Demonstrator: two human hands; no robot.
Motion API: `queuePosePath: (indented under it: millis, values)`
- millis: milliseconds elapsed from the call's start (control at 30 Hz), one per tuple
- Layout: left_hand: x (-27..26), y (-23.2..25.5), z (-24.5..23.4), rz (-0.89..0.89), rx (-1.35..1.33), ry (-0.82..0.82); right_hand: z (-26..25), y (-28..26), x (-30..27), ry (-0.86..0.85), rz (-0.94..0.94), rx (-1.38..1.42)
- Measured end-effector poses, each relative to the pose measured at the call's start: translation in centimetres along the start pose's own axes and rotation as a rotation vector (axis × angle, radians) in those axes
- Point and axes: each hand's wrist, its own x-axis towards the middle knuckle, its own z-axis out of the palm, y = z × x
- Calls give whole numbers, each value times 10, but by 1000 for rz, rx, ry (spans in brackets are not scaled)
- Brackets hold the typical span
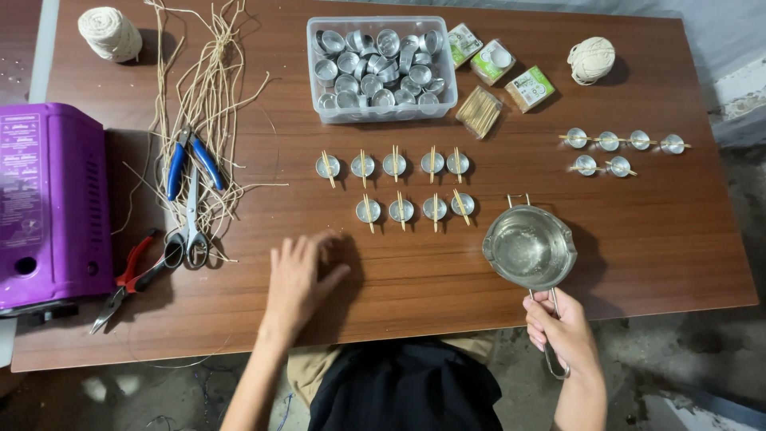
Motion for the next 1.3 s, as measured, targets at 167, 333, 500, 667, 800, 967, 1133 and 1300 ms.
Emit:
queuePosePath:
  millis: [167,333,500,667,800,967,1133,1300]
  values:
    - [-35,56,27,326,-77,37,-1,4,3,-6,-8,11]
    - [-40,79,47,563,-156,-120,-1,4,1,-10,-14,19]
    - [-41,78,45,574,58,-2,0,1,1,-1,-8,16]
    - [-35,65,4,413,73,101,-5,9,5,-12,-29,35]
    - [-45,10,-6,9,210,151,-6,9,5,-11,-37,45]
    - [-46,13,-13,18,271,255,-9,12,9,8,-58,85]
    - [-35,4,-3,-24,225,288,-22,24,18,64,-91,102]
    - [-24,8,-3,-48,251,339,-35,17,23,74,-110,102]
